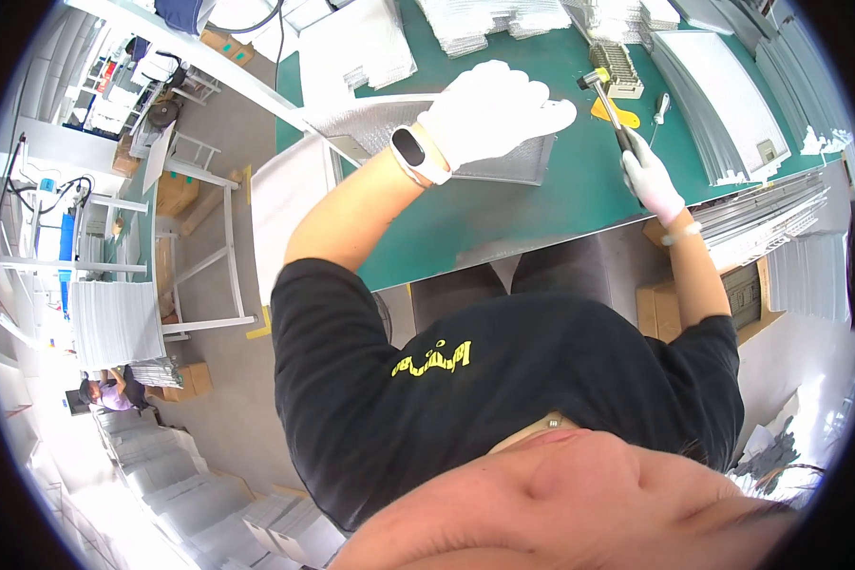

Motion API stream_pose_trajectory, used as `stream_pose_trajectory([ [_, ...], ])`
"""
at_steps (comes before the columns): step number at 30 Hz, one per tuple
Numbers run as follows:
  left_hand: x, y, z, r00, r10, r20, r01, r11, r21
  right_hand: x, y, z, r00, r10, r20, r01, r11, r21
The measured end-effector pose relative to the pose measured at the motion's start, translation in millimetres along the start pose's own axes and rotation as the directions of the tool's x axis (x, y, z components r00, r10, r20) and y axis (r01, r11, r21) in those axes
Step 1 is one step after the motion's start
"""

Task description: Assembling metal mesh filters by attaching a metal bracket with a screwdriver and hammer.

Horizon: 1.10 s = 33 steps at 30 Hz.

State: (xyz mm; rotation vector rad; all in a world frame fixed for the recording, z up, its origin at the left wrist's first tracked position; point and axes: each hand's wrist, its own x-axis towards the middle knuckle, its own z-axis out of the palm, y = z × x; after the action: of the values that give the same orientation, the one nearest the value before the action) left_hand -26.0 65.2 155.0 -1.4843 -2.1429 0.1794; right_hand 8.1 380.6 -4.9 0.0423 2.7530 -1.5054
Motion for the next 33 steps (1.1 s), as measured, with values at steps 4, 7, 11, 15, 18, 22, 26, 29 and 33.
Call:
stream_pose_trajectory([
  [4,16.4,19.9,1.3,0.94,-0.267,-0.212,0.238,0.959,-0.154,-54.3,-58.5,-53.7,0.985,-0.055,0.166,0.024,0.983,0.18],
  [7,13.4,37.3,35.1,0.708,-0.497,-0.502,0.449,0.865,-0.225,-75.9,-101.2,-89.1,0.938,-0.303,0.166,0.316,0.947,-0.06],
  [11,17.2,52.6,43.9,0.623,-0.663,-0.415,0.614,0.743,-0.266,-82.7,-139.7,-127.8,0.803,-0.587,0.101,0.588,0.755,-0.29],
  [15,20.1,56.2,49.5,0.614,-0.62,-0.489,0.613,0.765,-0.2,-85.0,-166.9,-126.4,0.813,-0.577,-0.079,0.557,0.81,-0.184],
  [18,24.1,54.3,55.1,0.604,-0.639,-0.477,0.62,0.752,-0.223,-79.8,-153.9,-117.8,0.651,-0.657,0.381,0.686,0.293,-0.666],
  [22,26.5,51.9,53.8,0.531,-0.579,-0.619,0.584,0.779,-0.228,-77.1,-180.9,-113.5,0.653,-0.737,0.176,0.667,0.45,-0.593],
  [26,25.8,49.3,55.9,0.532,-0.578,-0.619,0.58,0.781,-0.232,-76.5,-170.1,-99.3,0.577,-0.81,0.107,0.71,0.432,-0.556],
  [29,23.2,50.4,48.9,0.561,-0.654,-0.507,0.585,0.747,-0.317,-71.1,-146.8,-90.0,0.88,-0.398,0.259,0.471,0.655,-0.591],
  [33,26.4,52.4,39.8,0.592,-0.669,-0.45,0.619,0.735,-0.278,-44.8,-49.1,-55.2,0.907,-0.362,0.215,0.419,0.729,-0.541],
])
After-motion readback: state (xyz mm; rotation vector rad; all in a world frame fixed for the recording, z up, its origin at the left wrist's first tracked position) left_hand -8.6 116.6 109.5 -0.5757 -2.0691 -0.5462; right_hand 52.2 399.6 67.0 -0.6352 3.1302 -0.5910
